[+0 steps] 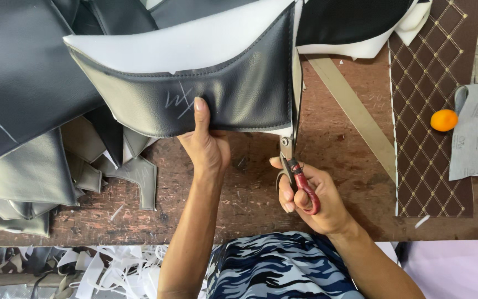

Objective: The person trims excess white foam backing from pre-cut black vinyl upholstery pieces using red-handled scissors, holding each piece up and cutting along its edge. They work through several pieces one at a time, tossing trimmed scraps onto the floor beside the workbench.

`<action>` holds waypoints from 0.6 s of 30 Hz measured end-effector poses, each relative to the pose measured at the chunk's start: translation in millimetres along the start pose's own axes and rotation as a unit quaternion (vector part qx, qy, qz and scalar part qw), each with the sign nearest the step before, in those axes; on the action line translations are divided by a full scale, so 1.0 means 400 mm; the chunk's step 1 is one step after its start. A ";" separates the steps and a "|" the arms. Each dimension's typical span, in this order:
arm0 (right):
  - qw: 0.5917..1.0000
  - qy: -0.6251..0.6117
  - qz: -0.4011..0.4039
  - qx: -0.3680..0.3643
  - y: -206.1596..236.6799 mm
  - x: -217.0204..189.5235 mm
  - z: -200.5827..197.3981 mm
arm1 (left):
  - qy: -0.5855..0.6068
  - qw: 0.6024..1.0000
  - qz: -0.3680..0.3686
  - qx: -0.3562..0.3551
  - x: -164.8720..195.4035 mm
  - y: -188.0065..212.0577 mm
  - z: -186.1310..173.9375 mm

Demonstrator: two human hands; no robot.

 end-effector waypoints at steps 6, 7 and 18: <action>0.999 0.008 0.026 0.047 0.009 0.014 -0.008 | 0.004 1.000 -0.017 -0.003 -0.005 -0.001 -0.001; 0.999 0.005 0.010 0.033 0.006 0.011 -0.001 | 0.005 1.000 -0.024 -0.001 -0.008 0.000 -0.004; 0.997 0.009 -0.073 0.026 -0.026 -0.031 -0.005 | -0.009 0.998 -0.053 -0.016 -0.048 0.056 -0.027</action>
Point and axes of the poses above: each hand's wrist, its own y-axis away from the middle knuckle, its own z-axis out of the palm, x = y × z, the point moved 6 cm from there along -y, towards the middle knuckle, and after that the axes turned 3 degrees about -x, right-handed, at the moved point
